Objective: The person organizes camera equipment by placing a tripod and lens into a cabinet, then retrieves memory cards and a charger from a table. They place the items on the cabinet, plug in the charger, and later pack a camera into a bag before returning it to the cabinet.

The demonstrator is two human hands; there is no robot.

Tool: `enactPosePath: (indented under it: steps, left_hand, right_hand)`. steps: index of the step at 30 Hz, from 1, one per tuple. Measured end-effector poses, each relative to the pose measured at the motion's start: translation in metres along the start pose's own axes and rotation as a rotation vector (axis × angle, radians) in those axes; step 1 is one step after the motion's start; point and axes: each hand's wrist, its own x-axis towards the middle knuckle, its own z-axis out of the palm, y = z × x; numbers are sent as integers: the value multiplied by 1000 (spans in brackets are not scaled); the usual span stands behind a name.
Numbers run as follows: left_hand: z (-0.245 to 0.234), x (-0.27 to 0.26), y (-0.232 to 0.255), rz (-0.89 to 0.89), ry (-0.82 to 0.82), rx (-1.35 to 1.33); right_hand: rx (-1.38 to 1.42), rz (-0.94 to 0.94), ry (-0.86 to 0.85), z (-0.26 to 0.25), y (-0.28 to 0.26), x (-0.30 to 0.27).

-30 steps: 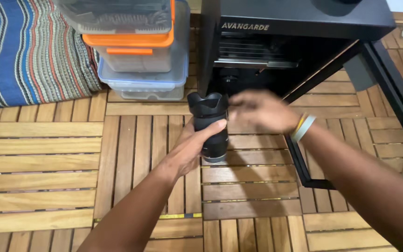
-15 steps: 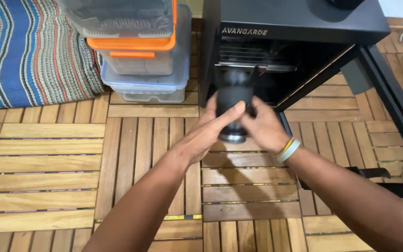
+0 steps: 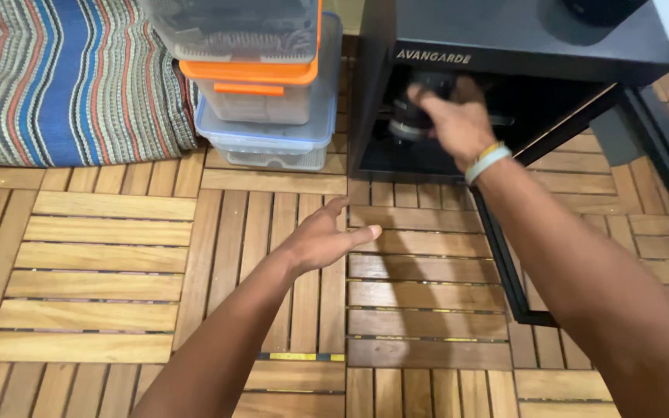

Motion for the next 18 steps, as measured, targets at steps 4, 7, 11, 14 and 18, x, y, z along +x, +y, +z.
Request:
enactPosePath:
  steps: [4,7,11,14,18]
  left_hand:
    - [0,0,-7,-23,-19,70]
    - [0,0,-9,-27,-48,135]
    - [-1,4,-16,-24,-39,107]
    - [-6,5,-26,-36,1,103]
    - [-14,6,-29,-73,14,138]
  right_hand:
    - [65,-9,-70,2,4,32]
    - [-146,43,9,7,10,45]
    - [-198,-134,91,19,19,48]
    - [-241,-164,91,23,19,42]
    - [-339,-209,90,24,10,38]
